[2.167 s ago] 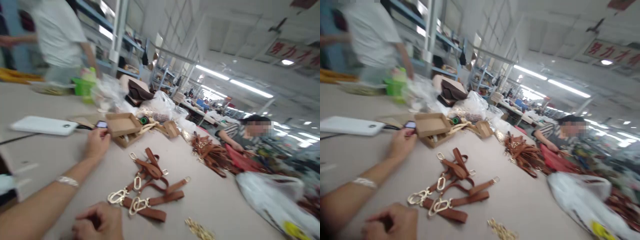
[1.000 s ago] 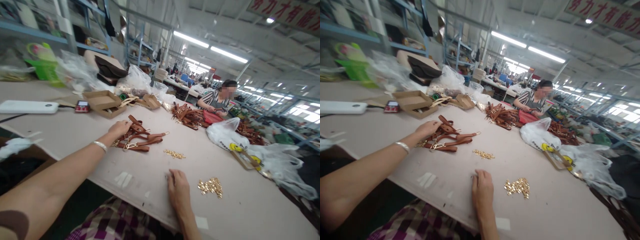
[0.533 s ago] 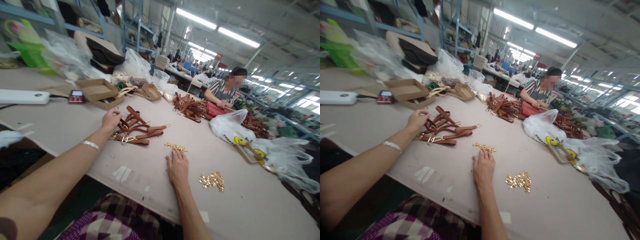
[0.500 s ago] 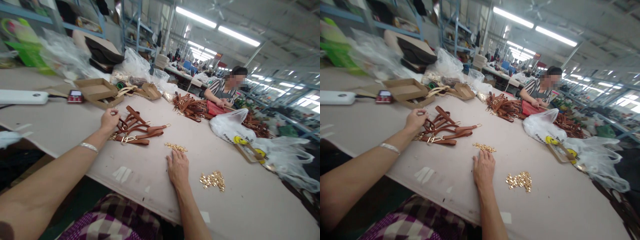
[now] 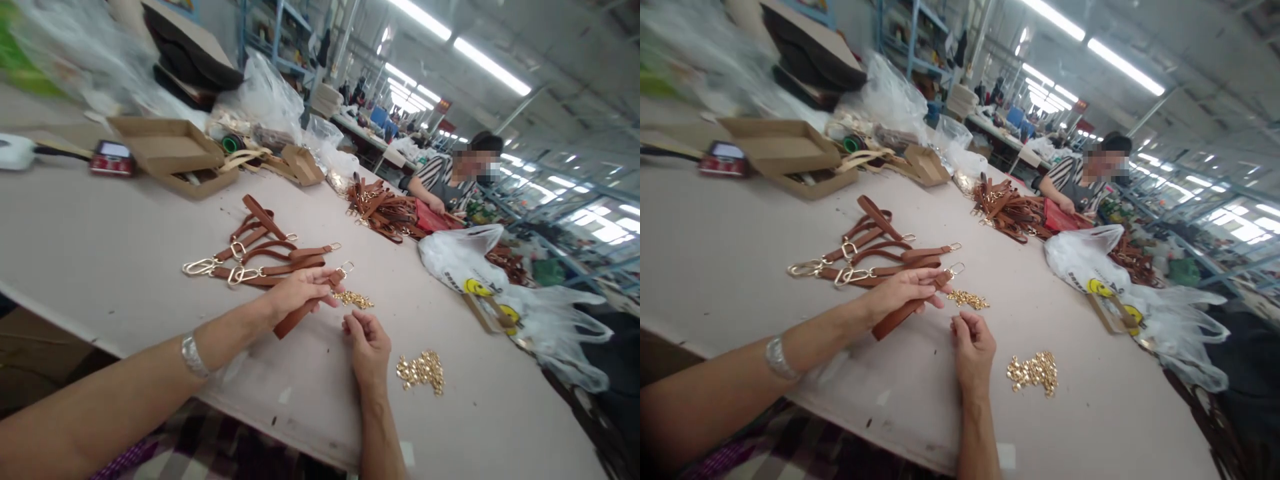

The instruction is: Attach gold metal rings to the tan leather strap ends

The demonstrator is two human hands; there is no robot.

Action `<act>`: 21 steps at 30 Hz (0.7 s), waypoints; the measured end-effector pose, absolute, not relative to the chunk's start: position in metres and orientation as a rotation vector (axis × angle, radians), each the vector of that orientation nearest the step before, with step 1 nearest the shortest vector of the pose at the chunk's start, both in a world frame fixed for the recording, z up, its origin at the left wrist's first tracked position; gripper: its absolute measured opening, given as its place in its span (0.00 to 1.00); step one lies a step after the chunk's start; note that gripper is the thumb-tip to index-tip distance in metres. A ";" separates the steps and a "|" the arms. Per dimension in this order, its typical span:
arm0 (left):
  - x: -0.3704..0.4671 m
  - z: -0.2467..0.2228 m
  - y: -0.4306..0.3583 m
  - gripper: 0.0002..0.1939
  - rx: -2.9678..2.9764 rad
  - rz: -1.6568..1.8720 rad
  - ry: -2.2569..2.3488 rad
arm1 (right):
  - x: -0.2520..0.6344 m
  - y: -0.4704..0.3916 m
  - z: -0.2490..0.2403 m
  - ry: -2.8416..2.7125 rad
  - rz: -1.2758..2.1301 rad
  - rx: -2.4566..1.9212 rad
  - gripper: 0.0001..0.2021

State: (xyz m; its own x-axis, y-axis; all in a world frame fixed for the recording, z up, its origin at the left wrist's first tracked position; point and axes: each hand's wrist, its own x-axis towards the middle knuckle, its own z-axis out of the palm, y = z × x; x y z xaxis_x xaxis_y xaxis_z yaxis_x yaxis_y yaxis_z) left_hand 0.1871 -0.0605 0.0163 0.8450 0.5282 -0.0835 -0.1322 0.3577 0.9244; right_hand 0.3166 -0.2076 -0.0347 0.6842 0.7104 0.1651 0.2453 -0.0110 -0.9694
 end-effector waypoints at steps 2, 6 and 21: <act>0.197 0.010 -0.069 0.17 1.140 0.384 0.411 | 0.319 -0.208 -0.032 -0.690 0.513 -1.465 0.11; 0.214 0.005 -0.079 0.12 1.232 0.307 0.373 | 0.326 -0.210 -0.032 -0.558 0.663 -1.191 0.09; 0.238 -0.019 -0.086 0.17 1.350 0.156 0.336 | 0.340 -0.208 -0.032 -0.521 0.754 -1.340 0.09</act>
State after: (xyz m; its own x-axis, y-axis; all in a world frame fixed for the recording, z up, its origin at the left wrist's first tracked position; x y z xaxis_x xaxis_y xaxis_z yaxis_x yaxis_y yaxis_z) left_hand 0.2381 -0.0859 -0.0193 0.9418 0.3023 -0.1472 0.0820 0.2181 0.9725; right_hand 0.3401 -0.2084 -0.0321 0.6643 0.7429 -0.0831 -0.1847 0.0554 -0.9812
